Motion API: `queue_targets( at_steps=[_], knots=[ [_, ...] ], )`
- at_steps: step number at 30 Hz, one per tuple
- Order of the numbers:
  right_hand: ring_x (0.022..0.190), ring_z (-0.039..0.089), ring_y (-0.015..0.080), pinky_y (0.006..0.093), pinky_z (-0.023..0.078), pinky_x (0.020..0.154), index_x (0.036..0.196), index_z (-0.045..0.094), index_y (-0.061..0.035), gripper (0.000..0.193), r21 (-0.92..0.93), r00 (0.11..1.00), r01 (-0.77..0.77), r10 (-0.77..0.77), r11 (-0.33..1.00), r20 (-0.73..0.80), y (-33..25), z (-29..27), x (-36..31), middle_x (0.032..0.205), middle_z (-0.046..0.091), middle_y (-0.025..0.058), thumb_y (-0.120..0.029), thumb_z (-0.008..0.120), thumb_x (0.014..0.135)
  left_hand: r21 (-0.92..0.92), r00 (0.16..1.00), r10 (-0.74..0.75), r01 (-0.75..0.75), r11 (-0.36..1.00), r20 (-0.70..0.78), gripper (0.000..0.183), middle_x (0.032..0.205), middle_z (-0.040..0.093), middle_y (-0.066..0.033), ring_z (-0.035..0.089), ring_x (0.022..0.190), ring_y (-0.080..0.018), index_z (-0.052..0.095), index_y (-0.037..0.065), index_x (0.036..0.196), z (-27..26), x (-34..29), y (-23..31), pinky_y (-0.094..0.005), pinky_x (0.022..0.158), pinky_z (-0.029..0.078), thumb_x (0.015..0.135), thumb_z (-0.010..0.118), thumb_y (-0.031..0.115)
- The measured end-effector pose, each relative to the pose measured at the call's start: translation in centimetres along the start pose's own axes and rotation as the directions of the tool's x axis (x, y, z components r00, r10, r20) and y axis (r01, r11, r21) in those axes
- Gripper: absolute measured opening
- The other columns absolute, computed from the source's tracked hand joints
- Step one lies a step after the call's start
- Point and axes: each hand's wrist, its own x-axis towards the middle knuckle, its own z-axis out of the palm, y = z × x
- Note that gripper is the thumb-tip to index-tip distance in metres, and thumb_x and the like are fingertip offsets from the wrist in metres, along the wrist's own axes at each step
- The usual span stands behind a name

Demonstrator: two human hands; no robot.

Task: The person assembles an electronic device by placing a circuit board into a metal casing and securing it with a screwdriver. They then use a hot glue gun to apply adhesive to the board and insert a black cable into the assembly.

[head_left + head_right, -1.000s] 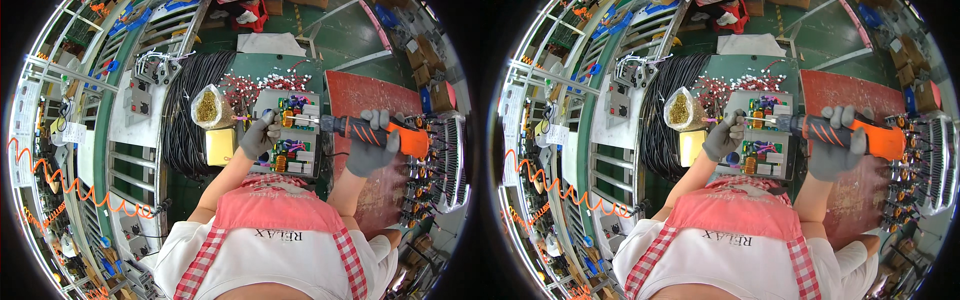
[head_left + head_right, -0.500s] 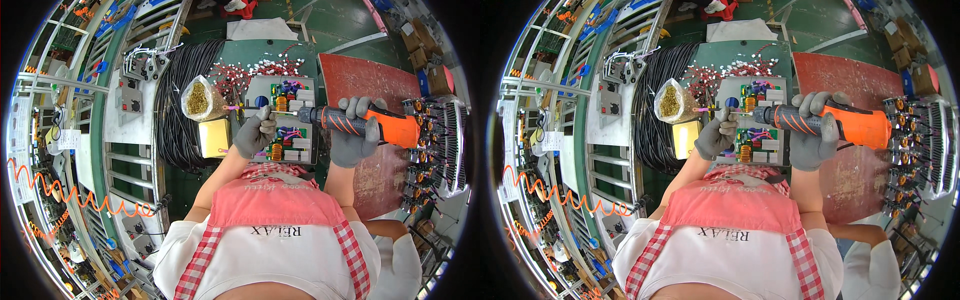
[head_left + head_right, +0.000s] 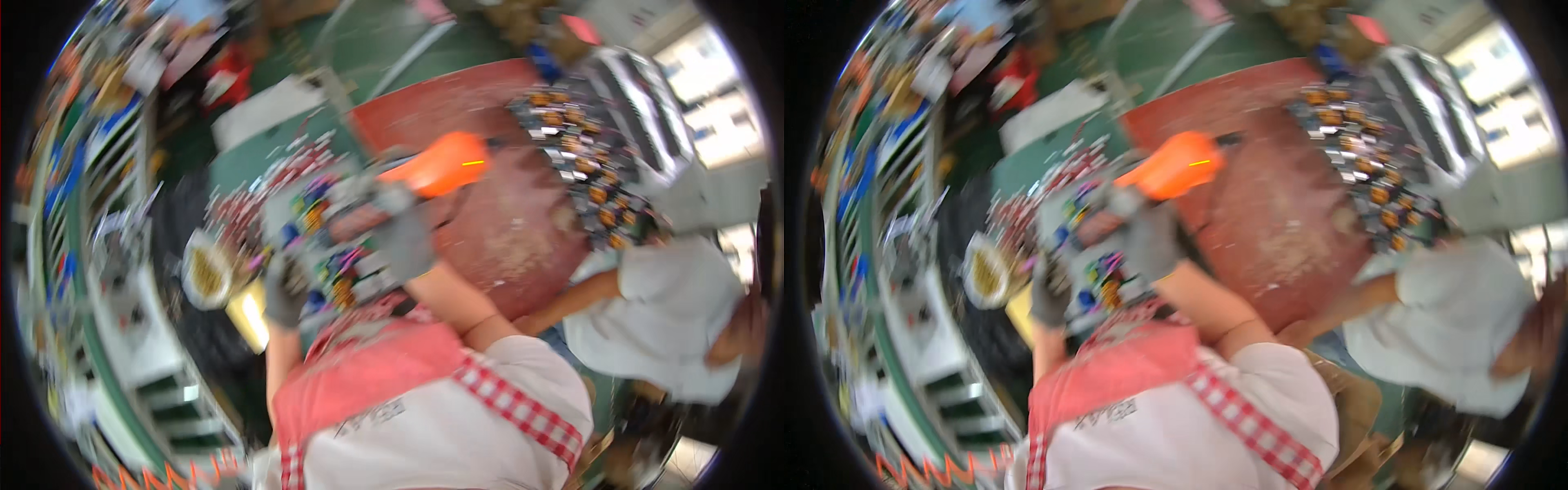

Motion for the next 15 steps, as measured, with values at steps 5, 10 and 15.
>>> queue_targets(
  at_steps=[5,10,15],
  knots=[
    [0.088,0.059,0.0182,0.0356,0.049,0.082,0.116,0.041,-0.0078,0.041,0.042,0.99,0.139,-0.139,0.989,-0.006,-2.5,3.5,-0.4,0.096,0.054,0.0069,-0.008,0.057,0.079,0.03,0.992,0.113,-0.112,0.993,-0.057,0.018,0.07,0.042,0.0011,0.034,0.054,-0.0052,0.052,0.006,0.094,2.0,0.2,0.4,-0.0179,0.043,0.03,0.094,0.052,0.024],
    [0.095,0.056,0.0203,0.0387,0.045,0.089,0.117,0.039,-0.0117,0.047,0.083,0.979,0.192,-0.197,0.978,0.057,-3.2,3.4,-1.4,0.099,0.054,0.0056,-0.004,0.061,0.077,-0.138,0.993,0.109,-0.1,0.985,0.055,0.02,0.074,0.045,-0.0013,0.036,0.056,-0.0058,0.051,0.003,0.096,1.1,1.9,-0.4,-0.0176,0.045,0.032,0.093,0.053,0.023],
    [0.086,0.057,0.0169,0.0358,0.047,0.083,0.117,0.037,-0.0115,0.05,-0.004,0.97,0.21,-0.208,0.978,0.126,-2.5,3.5,-1.6,0.088,0.057,0.0044,-0.003,0.064,0.075,-0.202,0.992,0.118,-0.106,0.974,0.053,0.02,0.071,0.04,0.0011,0.033,0.054,-0.0038,0.051,0.005,0.095,1.0,2.0,-0.9,-0.0163,0.044,0.03,0.093,0.053,0.024]
  ],
)
